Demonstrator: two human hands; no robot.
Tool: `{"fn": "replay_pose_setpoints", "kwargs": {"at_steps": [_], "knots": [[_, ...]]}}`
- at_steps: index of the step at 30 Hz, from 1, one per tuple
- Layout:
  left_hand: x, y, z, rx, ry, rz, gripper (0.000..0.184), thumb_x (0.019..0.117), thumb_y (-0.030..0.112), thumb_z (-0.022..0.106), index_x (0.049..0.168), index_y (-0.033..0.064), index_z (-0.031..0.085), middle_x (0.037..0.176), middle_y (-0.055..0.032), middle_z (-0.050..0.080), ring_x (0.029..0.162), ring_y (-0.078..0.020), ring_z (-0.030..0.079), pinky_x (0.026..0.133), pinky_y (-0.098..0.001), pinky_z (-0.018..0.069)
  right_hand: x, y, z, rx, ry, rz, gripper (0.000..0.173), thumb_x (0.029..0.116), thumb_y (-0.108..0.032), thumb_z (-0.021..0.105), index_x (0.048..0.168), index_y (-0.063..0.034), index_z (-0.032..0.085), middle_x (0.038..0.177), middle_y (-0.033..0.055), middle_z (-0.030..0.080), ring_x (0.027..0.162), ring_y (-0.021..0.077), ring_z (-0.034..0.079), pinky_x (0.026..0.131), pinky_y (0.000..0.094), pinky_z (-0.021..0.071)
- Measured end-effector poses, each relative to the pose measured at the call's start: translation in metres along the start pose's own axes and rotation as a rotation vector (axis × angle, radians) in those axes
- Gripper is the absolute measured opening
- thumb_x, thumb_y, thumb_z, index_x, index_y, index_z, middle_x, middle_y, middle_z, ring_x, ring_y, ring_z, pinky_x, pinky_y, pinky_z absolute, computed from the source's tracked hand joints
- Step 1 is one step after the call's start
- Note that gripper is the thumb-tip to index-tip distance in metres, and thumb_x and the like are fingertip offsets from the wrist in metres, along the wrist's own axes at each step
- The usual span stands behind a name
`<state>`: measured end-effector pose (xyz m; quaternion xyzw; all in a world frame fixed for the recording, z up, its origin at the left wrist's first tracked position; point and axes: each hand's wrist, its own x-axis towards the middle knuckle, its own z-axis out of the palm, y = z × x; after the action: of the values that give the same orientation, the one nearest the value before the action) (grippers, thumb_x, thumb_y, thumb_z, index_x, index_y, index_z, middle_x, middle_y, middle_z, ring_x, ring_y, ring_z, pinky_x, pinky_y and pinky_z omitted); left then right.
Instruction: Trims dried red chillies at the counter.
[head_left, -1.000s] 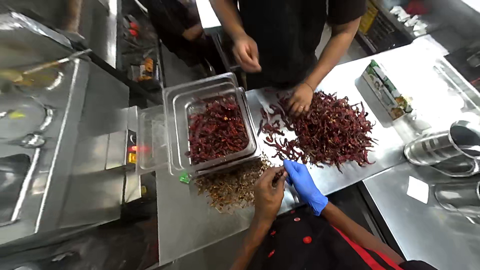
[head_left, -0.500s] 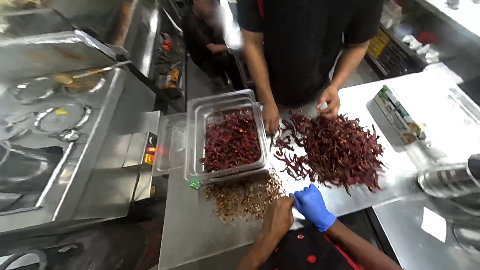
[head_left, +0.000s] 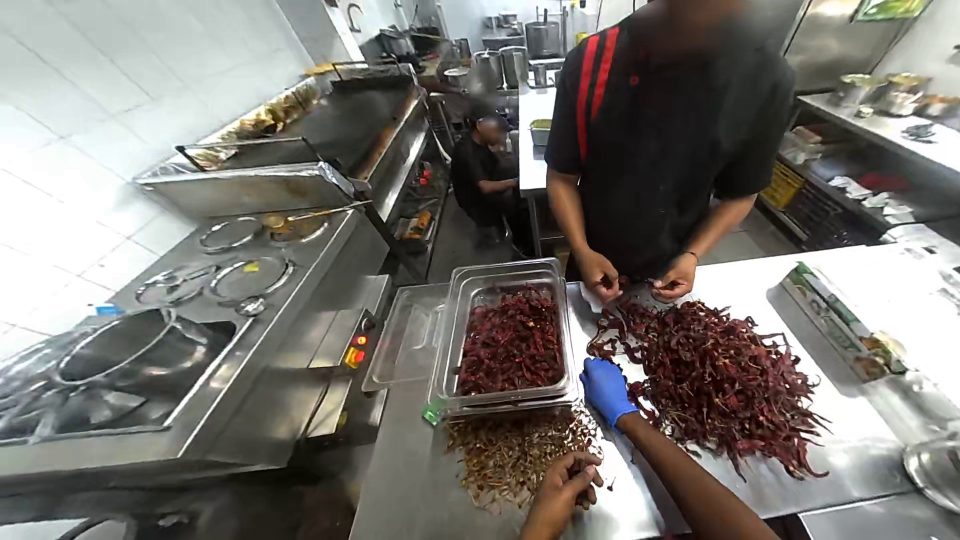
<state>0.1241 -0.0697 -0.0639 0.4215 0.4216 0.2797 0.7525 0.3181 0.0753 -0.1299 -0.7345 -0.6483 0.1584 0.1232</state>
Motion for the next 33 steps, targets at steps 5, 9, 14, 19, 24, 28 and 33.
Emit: {"fn": "replay_pose_setpoints", "kwargs": {"at_steps": [5, 9, 14, 19, 24, 28, 33], "knots": [[-0.005, 0.015, -0.005, -0.103, 0.069, 0.072, 0.025, 0.1041, 0.008, 0.055, 0.125, -0.0034, 0.063, 0.103, -0.0171, 0.069, 0.081, -0.0218, 0.067, 0.074, -0.035, 0.0588, -0.004, 0.013, -0.018, 0.435, 0.002, 0.045, 0.03, 0.1058, -0.032, 0.051, 0.114, -0.0072, 0.067, 0.098, 0.0149, 0.071, 0.093, 0.0322, 0.07, 0.082, 0.0576, 0.0569], [0.003, 0.026, 0.004, -0.023, 0.112, 0.114, 0.024, 0.1002, 0.01, 0.062, 0.123, 0.0044, 0.069, 0.101, -0.0116, 0.066, 0.077, -0.0178, 0.06, 0.07, -0.0313, 0.0532, -0.046, 0.028, -0.074, 1.067, -0.038, 0.074, 0.025, 0.1056, -0.028, 0.053, 0.109, -0.0074, 0.066, 0.08, 0.0029, 0.059, 0.067, 0.0121, 0.054, 0.061, 0.031, 0.0472], [0.019, 0.052, 0.033, 0.439, 0.216, 0.296, 0.037, 0.0993, 0.035, 0.067, 0.135, 0.0258, 0.067, 0.112, -0.0003, 0.07, 0.09, -0.0151, 0.066, 0.078, -0.0378, 0.058, -0.135, 0.018, -0.108, 1.599, -0.267, 0.014, 0.018, 0.1048, -0.032, 0.05, 0.107, -0.021, 0.064, 0.077, -0.0067, 0.055, 0.063, 0.0024, 0.049, 0.059, 0.02, 0.0446], [0.023, 0.069, 0.051, 0.978, 0.237, 0.599, 0.029, 0.0955, 0.047, 0.068, 0.105, 0.0194, 0.074, 0.095, 0.0, 0.065, 0.086, -0.0163, 0.063, 0.074, -0.0413, 0.0571, -0.169, 0.002, -0.1, 1.909, -0.386, -0.015, 0.02, 0.1056, -0.031, 0.048, 0.103, -0.0198, 0.064, 0.083, -0.0048, 0.06, 0.07, 0.0034, 0.058, 0.064, 0.0201, 0.0509], [0.023, 0.074, 0.056, 0.966, 0.044, 0.485, 0.02, 0.1003, 0.037, 0.065, 0.101, 0.0186, 0.07, 0.095, 0.0029, 0.068, 0.081, -0.0114, 0.066, 0.071, -0.0381, 0.0591, -0.192, 0.009, -0.102, 1.5, -0.124, 0.059, 0.029, 0.1074, -0.04, 0.047, 0.101, -0.0175, 0.063, 0.071, -0.0049, 0.05, 0.058, 0.0036, 0.045, 0.055, 0.0201, 0.0412], [0.027, 0.068, 0.061, 0.831, 0.028, 0.339, 0.024, 0.0989, 0.043, 0.066, 0.107, 0.0209, 0.072, 0.083, 0.0018, 0.068, 0.067, -0.0143, 0.063, 0.06, -0.0379, 0.0559, -0.197, -0.005, -0.103, 1.273, 0.155, 0.143, 0.028, 0.1057, -0.035, 0.054, 0.092, -0.0122, 0.062, 0.075, 0.0041, 0.054, 0.064, 0.0147, 0.051, 0.057, 0.0318, 0.0448], [0.032, 0.061, 0.066, 0.478, -0.036, 0.269, 0.022, 0.0981, 0.03, 0.07, 0.092, 0.0093, 0.074, 0.073, -0.0061, 0.065, 0.058, -0.0171, 0.056, 0.054, -0.0318, 0.0482, -0.193, -0.01, -0.101, 1.297, 0.329, 0.119, 0.024, 0.1059, -0.031, 0.055, 0.098, -0.0126, 0.068, 0.085, 0.0048, 0.063, 0.073, 0.016, 0.059, 0.063, 0.0328, 0.0501]]}}
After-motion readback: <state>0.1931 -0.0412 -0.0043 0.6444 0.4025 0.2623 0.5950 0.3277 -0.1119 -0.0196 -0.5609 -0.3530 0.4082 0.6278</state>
